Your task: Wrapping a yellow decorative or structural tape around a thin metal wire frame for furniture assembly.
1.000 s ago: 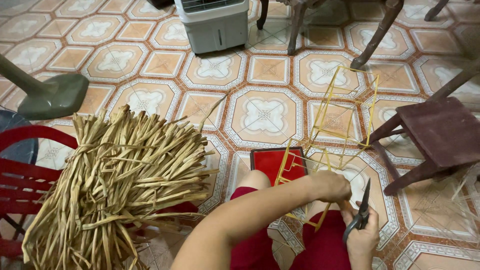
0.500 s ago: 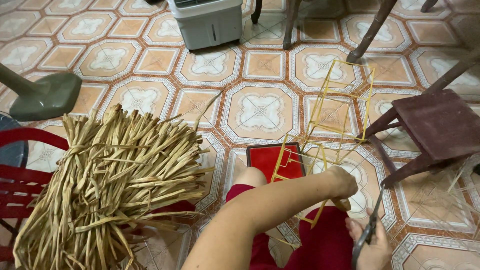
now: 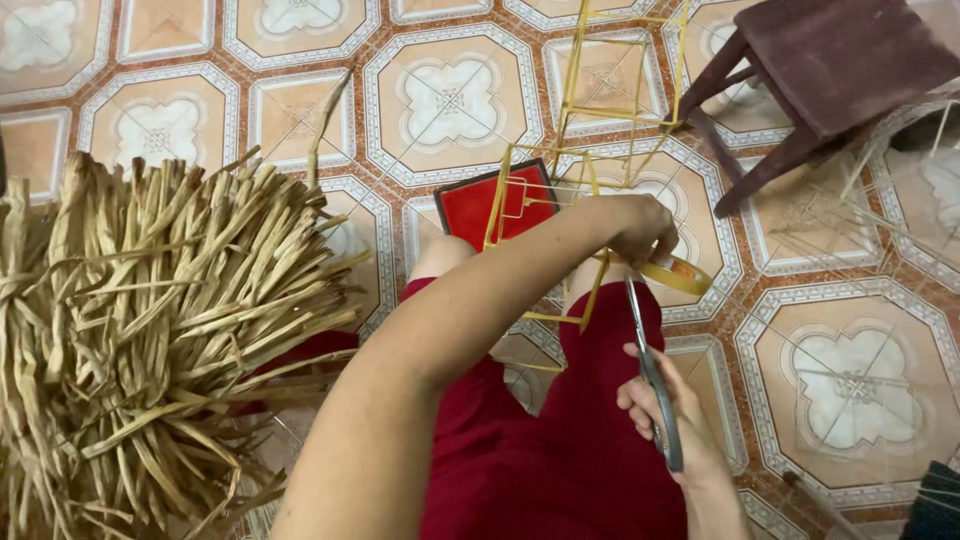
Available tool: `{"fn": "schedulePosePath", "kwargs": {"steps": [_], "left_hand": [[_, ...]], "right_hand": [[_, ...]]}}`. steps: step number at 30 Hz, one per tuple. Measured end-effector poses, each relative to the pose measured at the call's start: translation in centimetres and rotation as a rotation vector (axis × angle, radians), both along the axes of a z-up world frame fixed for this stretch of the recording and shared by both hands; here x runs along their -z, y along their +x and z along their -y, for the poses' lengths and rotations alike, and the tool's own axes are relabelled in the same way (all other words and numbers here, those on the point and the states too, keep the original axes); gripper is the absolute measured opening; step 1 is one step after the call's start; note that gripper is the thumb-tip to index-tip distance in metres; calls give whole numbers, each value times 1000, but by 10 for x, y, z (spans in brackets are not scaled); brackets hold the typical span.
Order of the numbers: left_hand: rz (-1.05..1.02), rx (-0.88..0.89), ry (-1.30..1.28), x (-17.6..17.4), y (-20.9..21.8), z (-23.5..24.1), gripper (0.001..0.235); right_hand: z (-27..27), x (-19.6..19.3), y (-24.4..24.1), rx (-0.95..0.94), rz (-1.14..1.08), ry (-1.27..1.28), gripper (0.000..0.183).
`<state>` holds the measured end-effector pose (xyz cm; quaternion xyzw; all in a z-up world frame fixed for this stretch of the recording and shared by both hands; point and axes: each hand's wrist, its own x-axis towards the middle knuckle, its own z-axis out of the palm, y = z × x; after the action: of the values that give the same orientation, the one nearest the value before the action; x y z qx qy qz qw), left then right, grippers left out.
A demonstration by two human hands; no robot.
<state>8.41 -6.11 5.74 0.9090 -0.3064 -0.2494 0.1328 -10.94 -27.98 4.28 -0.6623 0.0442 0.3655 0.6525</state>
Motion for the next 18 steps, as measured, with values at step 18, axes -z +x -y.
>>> {"fn": "schedulePosePath", "kwargs": {"steps": [18], "left_hand": [[121, -162, -327, 4, -25, -22, 20]], "right_hand": [[-56, -9, 22, 88, 17, 113, 61]]}}
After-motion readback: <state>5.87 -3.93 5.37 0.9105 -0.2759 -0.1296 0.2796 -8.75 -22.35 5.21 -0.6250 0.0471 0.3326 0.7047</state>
